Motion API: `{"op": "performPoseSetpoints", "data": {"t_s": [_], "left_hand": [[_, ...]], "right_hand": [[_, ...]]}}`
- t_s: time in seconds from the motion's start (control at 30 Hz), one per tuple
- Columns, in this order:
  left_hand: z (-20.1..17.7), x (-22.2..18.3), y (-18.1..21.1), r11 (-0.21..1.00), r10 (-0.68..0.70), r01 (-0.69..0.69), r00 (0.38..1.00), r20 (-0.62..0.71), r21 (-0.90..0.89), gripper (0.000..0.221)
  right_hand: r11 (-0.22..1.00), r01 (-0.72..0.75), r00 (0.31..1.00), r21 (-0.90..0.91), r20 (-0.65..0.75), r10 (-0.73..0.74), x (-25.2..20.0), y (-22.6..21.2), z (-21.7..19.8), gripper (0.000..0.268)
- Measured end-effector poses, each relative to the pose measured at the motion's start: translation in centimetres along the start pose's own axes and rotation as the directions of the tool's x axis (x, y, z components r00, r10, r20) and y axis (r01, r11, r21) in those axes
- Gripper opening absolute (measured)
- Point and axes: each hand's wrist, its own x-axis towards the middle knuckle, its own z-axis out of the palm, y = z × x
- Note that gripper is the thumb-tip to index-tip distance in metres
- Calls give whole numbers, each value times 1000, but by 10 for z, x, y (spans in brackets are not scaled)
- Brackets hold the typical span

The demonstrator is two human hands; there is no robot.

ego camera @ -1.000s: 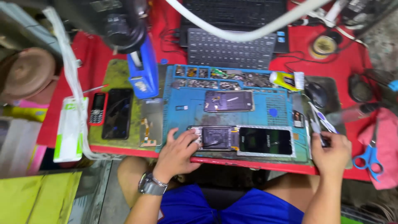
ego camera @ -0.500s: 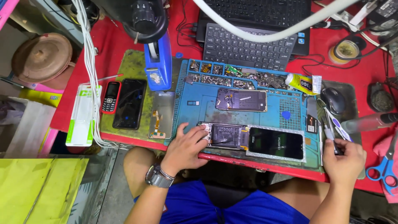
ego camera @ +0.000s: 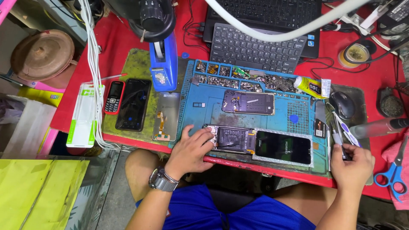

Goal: Removing a battery from a disassembled smartphone using a prying tool at a repair station.

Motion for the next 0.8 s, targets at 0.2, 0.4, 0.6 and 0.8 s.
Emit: {"op": "performPoseSetpoints", "data": {"t_s": [0.2, 0.4, 0.6, 0.8], "left_hand": [[1, 0, 0, 1000, 9, -9, 1000, -11, 8, 48], [2, 0, 0, 1000, 8, -8, 1000, -29, 4, 44], [1, 0, 0, 1000, 5, -5, 1000, -22, -4, 45], [2, 0, 0, 1000, -1, 1, 1000, -17, 0, 45]], "right_hand": [[1000, -4, 1000, -5, 4, 4, 0, 1, 0, 20], [1000, -17, 1000, -6, 1, 17, -1, 1, 1, 20], [1000, -20, 1000, 7, 11, 20, 0, -3, -2, 20], [999, -51, 998, 15, 21, 51, 1, -8, -5, 21]]}}
